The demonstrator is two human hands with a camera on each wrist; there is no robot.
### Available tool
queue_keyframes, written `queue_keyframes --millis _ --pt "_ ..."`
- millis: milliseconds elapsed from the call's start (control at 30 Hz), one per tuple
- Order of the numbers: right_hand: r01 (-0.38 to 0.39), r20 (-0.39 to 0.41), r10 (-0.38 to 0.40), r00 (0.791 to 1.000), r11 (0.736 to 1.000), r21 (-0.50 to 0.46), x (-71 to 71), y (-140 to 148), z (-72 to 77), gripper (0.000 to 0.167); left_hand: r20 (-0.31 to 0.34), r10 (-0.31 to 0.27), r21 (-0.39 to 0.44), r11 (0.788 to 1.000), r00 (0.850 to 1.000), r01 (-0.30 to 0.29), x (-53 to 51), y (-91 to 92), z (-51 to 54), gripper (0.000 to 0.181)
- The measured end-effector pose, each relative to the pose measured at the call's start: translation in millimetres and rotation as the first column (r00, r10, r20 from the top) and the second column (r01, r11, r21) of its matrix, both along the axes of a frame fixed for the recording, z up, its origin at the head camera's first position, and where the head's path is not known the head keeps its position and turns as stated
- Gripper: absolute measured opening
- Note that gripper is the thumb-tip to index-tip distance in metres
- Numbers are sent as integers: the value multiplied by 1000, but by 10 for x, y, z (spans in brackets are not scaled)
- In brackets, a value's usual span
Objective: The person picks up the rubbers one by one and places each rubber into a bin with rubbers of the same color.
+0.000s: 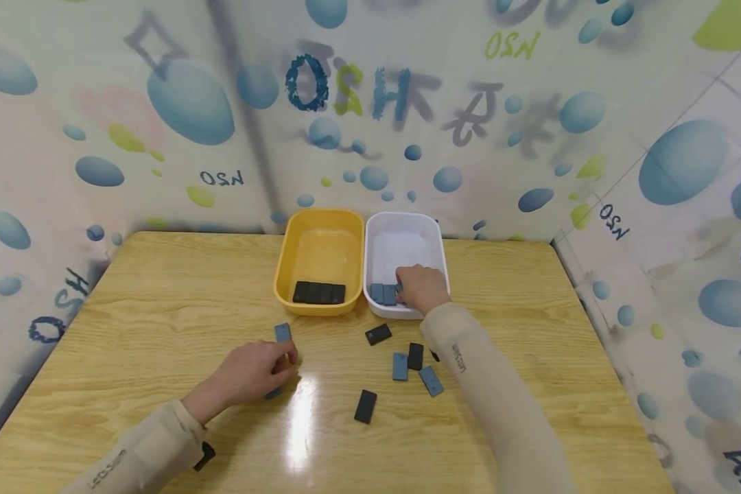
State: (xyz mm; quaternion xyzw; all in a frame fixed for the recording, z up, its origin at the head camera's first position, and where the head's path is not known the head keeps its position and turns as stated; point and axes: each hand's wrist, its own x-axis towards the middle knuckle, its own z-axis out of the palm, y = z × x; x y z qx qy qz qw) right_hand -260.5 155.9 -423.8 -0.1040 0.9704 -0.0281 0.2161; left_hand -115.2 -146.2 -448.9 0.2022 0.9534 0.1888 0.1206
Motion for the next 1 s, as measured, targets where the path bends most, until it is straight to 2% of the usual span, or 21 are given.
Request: queue_keyframes --millis 133,367,633,1000 --pt "17 11 -16 1000 1000 -16 -1 -14 -7 35 13 7 -2 1000 1000 -7 -3 4 7 11" --pt "0 -3 0 1000 1000 -14 0 9 -24 36 35 14 19 1000 999 -15 -3 -2 14 11" --pt "6 19 -6 1000 1000 -9 3 -12 -15 32 42 19 18 1000 999 -19 1 -2 21 10" --pt "-4 -7 4 1000 1000 -2 27 -38 -17 27 36 12 23 1000 999 -13 18 -4 14 10"
